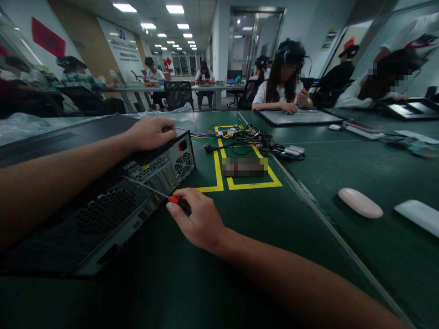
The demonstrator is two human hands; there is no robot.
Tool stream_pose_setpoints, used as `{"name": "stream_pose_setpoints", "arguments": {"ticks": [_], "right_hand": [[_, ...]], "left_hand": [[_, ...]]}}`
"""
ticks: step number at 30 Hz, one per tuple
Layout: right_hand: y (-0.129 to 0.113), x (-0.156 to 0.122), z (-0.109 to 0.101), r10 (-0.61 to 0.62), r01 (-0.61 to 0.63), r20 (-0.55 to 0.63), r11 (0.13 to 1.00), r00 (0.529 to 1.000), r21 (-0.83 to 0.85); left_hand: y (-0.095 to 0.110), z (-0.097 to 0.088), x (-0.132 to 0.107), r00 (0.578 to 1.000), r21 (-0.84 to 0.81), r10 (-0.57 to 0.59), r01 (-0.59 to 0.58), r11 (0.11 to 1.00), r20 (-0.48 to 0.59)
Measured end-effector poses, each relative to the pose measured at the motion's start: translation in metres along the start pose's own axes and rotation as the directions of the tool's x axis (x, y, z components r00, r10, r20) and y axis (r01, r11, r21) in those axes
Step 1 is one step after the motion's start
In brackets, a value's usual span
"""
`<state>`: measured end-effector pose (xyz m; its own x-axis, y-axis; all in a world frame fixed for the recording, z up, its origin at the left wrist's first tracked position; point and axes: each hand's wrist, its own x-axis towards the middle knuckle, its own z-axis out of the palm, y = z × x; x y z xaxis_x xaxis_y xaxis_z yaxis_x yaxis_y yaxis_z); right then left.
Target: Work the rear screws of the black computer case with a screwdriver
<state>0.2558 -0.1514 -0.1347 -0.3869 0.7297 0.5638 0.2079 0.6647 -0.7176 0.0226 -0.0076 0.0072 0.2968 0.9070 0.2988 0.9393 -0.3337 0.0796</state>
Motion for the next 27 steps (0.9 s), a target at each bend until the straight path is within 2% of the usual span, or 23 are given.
{"name": "stream_pose_setpoints", "arguments": {"ticks": [10,18,27], "right_hand": [[-0.0001,-0.0025,0.0005,0.003,-0.003,0.000,0.999,1.000,0.032],[0.0000,-0.0001,0.0000,-0.003,0.002,0.005,0.999,1.000,0.051],[0.0020,-0.0010,0.0015,0.010,-0.010,-0.007,1.000,1.000,0.022]], "left_hand": [[0.0006,0.0005,-0.0001,1.000,0.025,-0.007,0.007,1.000,0.005],[0.0006,-0.0006,-0.0012,1.000,-0.037,-0.012,0.012,0.999,0.004],[0.0033,-0.0009,-0.0022,1.000,0.000,-0.009,0.009,1.000,0.000]]}}
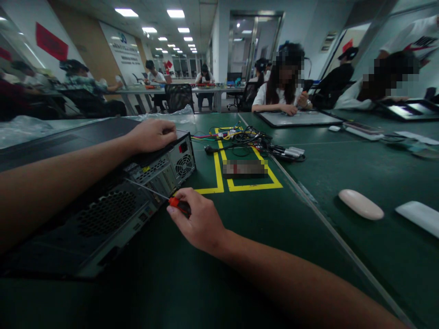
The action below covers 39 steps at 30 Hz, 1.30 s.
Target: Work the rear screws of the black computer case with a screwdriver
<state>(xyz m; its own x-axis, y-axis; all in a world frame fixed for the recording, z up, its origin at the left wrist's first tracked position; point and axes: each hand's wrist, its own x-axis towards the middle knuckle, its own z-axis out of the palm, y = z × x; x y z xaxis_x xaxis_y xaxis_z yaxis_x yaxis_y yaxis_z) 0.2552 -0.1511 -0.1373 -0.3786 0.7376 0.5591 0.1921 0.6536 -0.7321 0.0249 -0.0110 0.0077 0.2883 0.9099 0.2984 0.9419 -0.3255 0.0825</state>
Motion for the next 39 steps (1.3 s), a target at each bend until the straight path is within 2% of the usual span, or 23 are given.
{"name": "stream_pose_setpoints", "arguments": {"ticks": [16,25,32,39], "right_hand": [[-0.0013,-0.0001,-0.0015,-0.005,0.005,0.011,0.999,1.000,-0.039],[0.0015,0.0010,-0.0015,-0.056,0.057,0.018,0.997,0.998,-0.048],[0.0003,-0.0008,-0.0004,0.005,-0.005,0.006,1.000,1.000,0.000],[0.0003,0.0013,-0.0018,0.001,0.000,0.045,1.000,0.999,-0.020]], "left_hand": [[0.0002,0.0003,-0.0003,1.000,0.033,-0.006,0.006,0.999,0.000],[0.0007,0.0009,-0.0006,1.000,0.039,0.006,-0.006,0.999,-0.001],[-0.0005,0.0014,0.0002,1.000,0.020,0.002,-0.002,1.000,0.000],[-0.0001,-0.0001,0.0003,1.000,0.003,-0.007,0.007,1.000,0.010]]}}
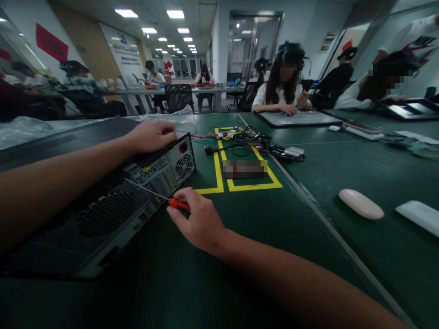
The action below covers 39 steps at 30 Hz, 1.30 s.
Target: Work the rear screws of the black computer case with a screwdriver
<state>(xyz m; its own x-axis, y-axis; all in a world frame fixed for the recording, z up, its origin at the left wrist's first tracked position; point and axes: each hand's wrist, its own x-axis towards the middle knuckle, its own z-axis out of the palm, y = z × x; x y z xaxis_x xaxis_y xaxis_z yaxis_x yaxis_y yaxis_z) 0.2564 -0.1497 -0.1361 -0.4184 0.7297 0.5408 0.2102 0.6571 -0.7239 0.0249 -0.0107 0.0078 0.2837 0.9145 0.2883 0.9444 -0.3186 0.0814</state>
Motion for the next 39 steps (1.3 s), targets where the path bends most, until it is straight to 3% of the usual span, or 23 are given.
{"name": "stream_pose_setpoints", "arguments": {"ticks": [39], "right_hand": [[-0.0017,-0.0001,0.0007,0.019,-0.019,-0.005,1.000,1.000,-0.005]], "left_hand": [[-0.0002,0.0003,0.0011,0.999,0.031,-0.034,0.035,0.999,-0.010]]}}
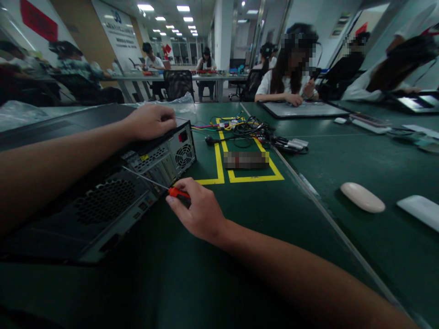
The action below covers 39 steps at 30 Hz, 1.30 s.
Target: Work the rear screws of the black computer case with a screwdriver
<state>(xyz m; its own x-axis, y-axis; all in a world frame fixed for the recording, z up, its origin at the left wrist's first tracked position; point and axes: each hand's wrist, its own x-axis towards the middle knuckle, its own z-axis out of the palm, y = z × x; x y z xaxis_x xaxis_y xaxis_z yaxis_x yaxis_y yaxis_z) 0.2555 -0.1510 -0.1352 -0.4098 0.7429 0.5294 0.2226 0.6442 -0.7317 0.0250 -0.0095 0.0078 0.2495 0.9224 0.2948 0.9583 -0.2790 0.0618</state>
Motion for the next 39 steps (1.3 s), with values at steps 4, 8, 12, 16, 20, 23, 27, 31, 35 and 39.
{"name": "stream_pose_setpoints", "arguments": {"ticks": [4,8,12,16,20,23,27,31,35,39], "right_hand": [[-0.0010,-0.0004,-0.0004,-0.001,0.001,-0.005,1.000,1.000,0.001],[-0.0006,-0.0006,0.0001,-0.008,0.008,-0.005,1.000,1.000,0.000],[-0.0002,-0.0003,0.0006,-0.018,0.018,-0.008,1.000,1.000,-0.012],[-0.0007,-0.0012,0.0006,-0.009,0.009,0.003,1.000,1.000,0.013],[0.0007,-0.0025,0.0011,0.000,0.000,0.009,1.000,1.000,0.017],[0.0024,-0.0020,0.0016,-0.011,0.011,0.010,1.000,1.000,0.020],[0.0027,-0.0010,0.0013,-0.014,0.014,0.009,1.000,1.000,0.025],[0.0023,-0.0013,0.0014,0.007,-0.007,0.011,1.000,1.000,0.020],[0.0028,-0.0016,0.0020,-0.006,0.006,0.009,0.999,1.000,0.048],[0.0034,-0.0013,0.0021,0.002,-0.003,0.017,0.999,1.000,0.048]], "left_hand": [[0.0006,-0.0012,-0.0002,1.000,0.015,0.002,-0.002,1.000,0.012],[0.0015,-0.0012,-0.0004,1.000,0.023,0.004,-0.004,1.000,0.004],[0.0010,-0.0003,0.0000,1.000,0.025,0.001,-0.001,1.000,0.009],[0.0009,-0.0007,0.0003,1.000,0.026,-0.005,0.004,1.000,0.022],[0.0030,-0.0020,-0.0004,1.000,0.036,-0.004,0.003,0.999,0.022],[0.0049,-0.0030,-0.0012,1.000,0.011,-0.015,0.015,1.000,0.023],[0.0055,-0.0035,-0.0017,1.000,-0.007,-0.016,0.016,1.000,0.024],[0.0047,-0.0031,-0.0015,1.000,0.008,-0.005,0.005,1.000,0.029],[0.0041,-0.0023,-0.0010,1.000,-0.019,0.000,0.001,1.000,0.015],[0.0036,-0.0021,-0.0002,1.000,-0.020,0.008,-0.008,1.000,0.018]]}}
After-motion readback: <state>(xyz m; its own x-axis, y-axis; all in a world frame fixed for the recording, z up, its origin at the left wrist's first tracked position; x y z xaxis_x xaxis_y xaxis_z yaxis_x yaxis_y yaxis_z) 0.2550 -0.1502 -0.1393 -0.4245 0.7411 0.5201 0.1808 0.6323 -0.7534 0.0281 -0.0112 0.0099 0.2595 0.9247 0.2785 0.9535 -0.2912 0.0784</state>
